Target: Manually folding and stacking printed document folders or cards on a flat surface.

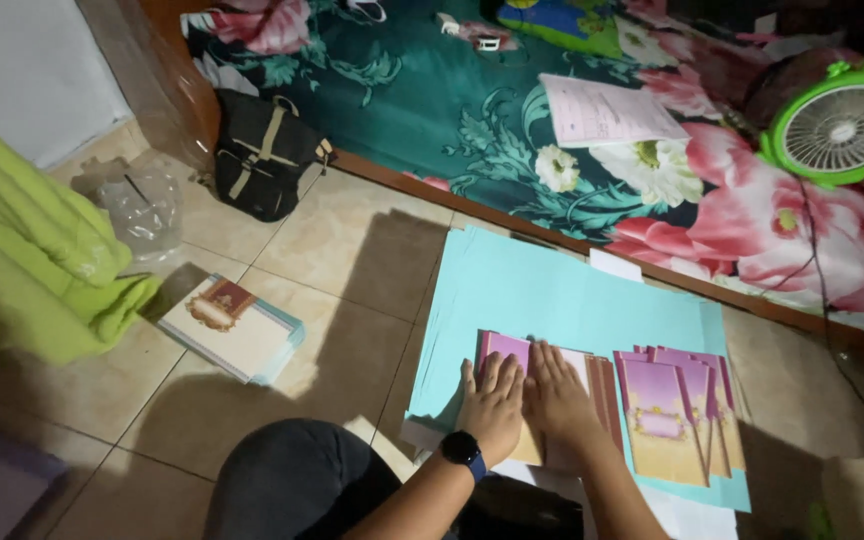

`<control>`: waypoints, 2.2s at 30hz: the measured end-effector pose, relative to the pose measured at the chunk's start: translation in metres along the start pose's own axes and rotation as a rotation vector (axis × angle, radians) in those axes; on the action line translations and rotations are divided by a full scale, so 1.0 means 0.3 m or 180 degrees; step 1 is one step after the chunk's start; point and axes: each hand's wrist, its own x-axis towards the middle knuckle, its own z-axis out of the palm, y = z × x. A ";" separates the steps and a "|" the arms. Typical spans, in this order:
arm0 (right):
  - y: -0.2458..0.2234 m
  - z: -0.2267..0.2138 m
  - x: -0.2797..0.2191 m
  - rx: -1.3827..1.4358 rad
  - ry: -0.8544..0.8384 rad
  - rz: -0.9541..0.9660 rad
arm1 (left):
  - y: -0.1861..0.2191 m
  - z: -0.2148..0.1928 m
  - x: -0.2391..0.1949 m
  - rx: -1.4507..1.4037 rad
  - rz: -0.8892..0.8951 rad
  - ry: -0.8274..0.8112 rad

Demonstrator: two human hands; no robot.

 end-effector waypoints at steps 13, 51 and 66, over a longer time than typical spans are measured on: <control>-0.326 -0.244 -0.281 -0.0122 -0.0255 0.0108 | 0.013 -0.014 -0.010 -0.0026 -0.0117 0.0319; -0.012 -0.467 -0.183 0.1979 0.0039 0.3597 | 0.095 -0.147 -0.015 -0.0678 0.0797 -0.0141; -0.266 -0.480 -0.110 0.5203 -0.0934 0.1604 | 0.026 -0.073 -0.002 -0.0796 0.0982 0.0107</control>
